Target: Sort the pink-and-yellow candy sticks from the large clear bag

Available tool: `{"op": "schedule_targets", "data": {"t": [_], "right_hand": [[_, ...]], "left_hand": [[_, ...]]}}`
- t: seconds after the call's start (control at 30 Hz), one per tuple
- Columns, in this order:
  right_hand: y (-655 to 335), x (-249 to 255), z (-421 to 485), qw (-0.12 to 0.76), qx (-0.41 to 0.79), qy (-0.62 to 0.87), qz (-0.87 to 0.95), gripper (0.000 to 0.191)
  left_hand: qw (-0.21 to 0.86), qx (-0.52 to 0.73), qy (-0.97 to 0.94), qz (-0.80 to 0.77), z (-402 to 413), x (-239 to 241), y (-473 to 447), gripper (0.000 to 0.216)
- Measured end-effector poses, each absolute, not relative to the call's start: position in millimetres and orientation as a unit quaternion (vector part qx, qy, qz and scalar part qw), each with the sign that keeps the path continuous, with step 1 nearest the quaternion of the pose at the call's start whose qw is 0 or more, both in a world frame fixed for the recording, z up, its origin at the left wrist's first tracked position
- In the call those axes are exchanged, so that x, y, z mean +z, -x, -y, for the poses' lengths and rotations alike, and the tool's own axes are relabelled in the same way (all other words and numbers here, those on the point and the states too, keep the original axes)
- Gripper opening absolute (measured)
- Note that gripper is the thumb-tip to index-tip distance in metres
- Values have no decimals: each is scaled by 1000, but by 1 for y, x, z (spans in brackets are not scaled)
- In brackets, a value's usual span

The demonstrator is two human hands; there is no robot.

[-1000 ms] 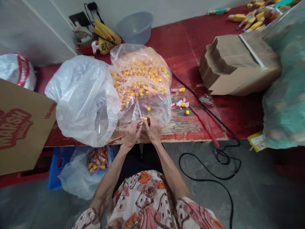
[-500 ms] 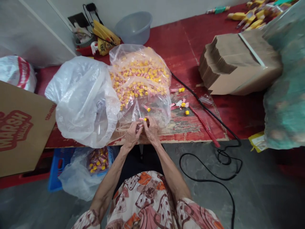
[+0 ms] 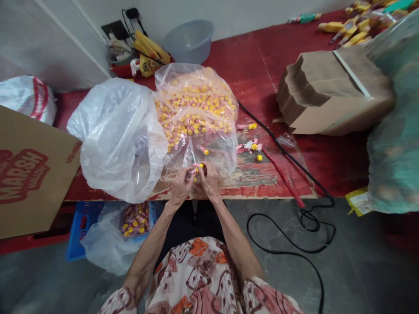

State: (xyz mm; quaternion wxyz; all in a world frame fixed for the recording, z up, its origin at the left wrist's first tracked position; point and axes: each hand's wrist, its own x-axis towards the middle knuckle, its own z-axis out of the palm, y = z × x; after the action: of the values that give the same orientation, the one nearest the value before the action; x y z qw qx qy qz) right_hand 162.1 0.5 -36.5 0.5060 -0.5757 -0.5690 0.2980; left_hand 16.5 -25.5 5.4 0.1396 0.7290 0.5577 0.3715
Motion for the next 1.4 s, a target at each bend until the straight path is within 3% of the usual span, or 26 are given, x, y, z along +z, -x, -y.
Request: {"op": "schedule_targets", "data": {"t": [0.27,0.53,0.87,1.0,1.2,1.4], "right_hand": [[-166,-40,0,495,307,584,565,42],[-167,-38,2,507,285,590,561,43],[-167,-38,1,503,298,599,548,43],[-166,-39,1,511,299,597,541,43],[-165,-40,1,516,298,593,542,41],[-165,-41,1,513,288,593,550,41]], "left_hand": [[168,315,-752,-554,14,-2,-17,17],[164,351,-709,-590,25,3,-22,11],[365,452,-537,-612,19,9,-8,24],[317,443,-573,-611,25,8,-10,26],[199,357,-717,-565,25,-2,-17,9],[156,360,-722,-570,29,-4,-20,13]]}}
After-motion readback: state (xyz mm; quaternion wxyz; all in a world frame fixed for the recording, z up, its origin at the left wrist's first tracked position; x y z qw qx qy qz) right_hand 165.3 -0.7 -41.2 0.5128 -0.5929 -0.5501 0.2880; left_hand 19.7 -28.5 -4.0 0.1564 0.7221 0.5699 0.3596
